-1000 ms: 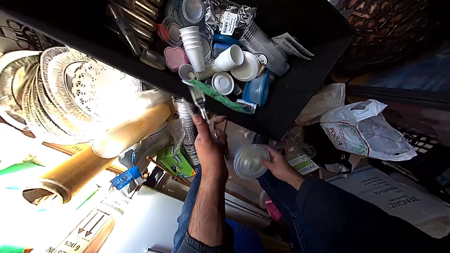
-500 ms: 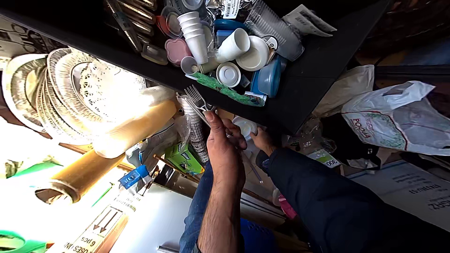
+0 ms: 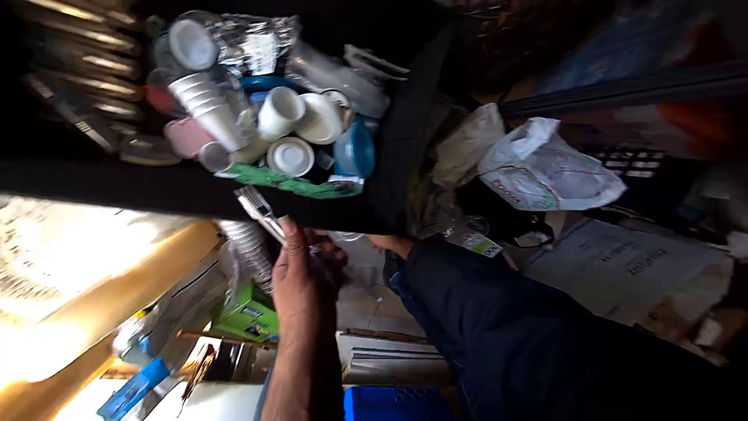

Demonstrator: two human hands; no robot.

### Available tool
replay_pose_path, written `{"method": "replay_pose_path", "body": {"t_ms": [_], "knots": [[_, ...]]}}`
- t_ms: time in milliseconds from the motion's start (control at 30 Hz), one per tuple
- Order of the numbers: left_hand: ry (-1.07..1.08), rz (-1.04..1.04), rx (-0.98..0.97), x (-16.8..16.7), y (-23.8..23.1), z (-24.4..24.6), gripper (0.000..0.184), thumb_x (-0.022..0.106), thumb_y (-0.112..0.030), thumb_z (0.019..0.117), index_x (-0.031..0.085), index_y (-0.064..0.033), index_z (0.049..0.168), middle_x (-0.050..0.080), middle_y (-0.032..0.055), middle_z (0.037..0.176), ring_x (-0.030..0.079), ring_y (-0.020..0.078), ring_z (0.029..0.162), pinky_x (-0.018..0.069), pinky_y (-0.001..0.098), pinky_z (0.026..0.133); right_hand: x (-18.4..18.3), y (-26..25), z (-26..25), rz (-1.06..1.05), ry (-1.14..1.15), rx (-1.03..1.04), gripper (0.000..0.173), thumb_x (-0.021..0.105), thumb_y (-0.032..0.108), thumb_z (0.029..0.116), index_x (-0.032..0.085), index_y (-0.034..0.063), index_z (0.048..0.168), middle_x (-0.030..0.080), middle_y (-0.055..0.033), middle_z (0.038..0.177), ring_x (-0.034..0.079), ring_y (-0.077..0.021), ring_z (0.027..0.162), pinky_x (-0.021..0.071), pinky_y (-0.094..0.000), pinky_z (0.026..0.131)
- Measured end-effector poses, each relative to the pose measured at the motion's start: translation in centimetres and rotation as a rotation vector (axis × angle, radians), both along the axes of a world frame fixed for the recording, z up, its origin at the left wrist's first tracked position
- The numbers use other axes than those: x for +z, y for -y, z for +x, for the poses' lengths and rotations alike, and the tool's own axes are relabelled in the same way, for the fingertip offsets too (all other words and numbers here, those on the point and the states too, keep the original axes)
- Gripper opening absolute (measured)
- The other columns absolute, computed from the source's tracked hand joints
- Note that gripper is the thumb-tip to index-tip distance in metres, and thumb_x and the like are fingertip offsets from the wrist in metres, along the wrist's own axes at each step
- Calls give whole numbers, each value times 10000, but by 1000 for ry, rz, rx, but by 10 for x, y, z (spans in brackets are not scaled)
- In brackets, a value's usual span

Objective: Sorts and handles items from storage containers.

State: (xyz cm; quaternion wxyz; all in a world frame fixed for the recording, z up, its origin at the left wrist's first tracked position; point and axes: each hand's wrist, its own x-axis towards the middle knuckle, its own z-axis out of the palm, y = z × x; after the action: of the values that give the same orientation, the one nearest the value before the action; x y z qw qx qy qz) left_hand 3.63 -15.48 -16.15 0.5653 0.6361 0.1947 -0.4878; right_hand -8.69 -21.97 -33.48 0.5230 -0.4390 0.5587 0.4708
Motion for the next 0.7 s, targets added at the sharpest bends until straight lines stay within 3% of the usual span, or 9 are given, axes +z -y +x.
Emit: {"method": "replay_pose_path", "body": {"t_ms": [67,133,267,333,400,467,567,633,700], "knots": [[27,13,-25,1,13,-12,475,323,-498,1095,619,-145,979,650,-16,740,664,111,649,601,285,617,-12,1,-47,-108,239,55,491,481,429,1075,609,9,1294,703,-193,958,695,-272,700,594,-456,658],[90,-14,-98,0,26,-25,456,313,-442,1113,618,-118,1013,694,10,805,696,137,713,618,317,692,6,3,-64,-165,334,-15,465,490,410,1066,648,-10,1188,704,-177,930,705,-280,774,585,-504,737],[240,-269,-468,-12,44,-66,440,250,-314,1129,611,-63,1105,734,54,1078,694,194,1051,563,406,958,101,12,-112,-190,777,-777,526,280,309,1114,667,-35,1025,741,-108,899,728,-174,817,621,-361,767],[230,-369,-659,-16,53,-97,443,270,-305,1117,644,-76,1184,689,57,1272,622,210,1233,517,434,1057,155,34,-134,-213,901,-890,563,390,479,1081,572,5,1326,679,-112,1210,664,-198,1115,556,-411,997],[174,-372,-796,-19,59,-132,437,327,-334,1103,635,-97,1303,625,51,1380,572,197,1296,477,458,1109,184,46,-151,-246,985,-930,589,529,413,1054,432,39,1499,574,-107,1404,576,-197,1271,496,-418,1092],[230,-321,-968,-23,62,-157,450,354,-454,1079,686,-232,1287,570,-10,1450,451,207,1407,290,595,1196,192,45,-165,-332,953,-1011,448,608,230,1037,483,14,1408,641,-105,1238,650,-174,1079,572,-370,942],[307,-259,-1246,-22,66,-165,583,246,-643,1039,624,-384,1398,468,-28,1570,273,258,1534,89,718,1203,197,45,-186,-285,806,-1043,336,596,238,1042,519,38,1301,641,-79,953,604,-144,680,541,-309,580],[178,-281,-1280,-22,65,-163,760,160,-725,1006,449,-293,1561,361,-4,1644,232,233,1554,128,646,1242,192,56,-207,-418,702,-869,277,555,244,1048,604,51,1240,646,-50,880,573,-123,624,510,-307,544],[43,-285,-1191,-28,64,-162,829,218,-734,1001,311,-193,1623,386,19,1633,332,175,1516,277,507,1256,182,83,-237,-691,552,-602,289,527,251,1056,637,72,1255,679,-61,964,610,-142,689,546,-357,603]]}}
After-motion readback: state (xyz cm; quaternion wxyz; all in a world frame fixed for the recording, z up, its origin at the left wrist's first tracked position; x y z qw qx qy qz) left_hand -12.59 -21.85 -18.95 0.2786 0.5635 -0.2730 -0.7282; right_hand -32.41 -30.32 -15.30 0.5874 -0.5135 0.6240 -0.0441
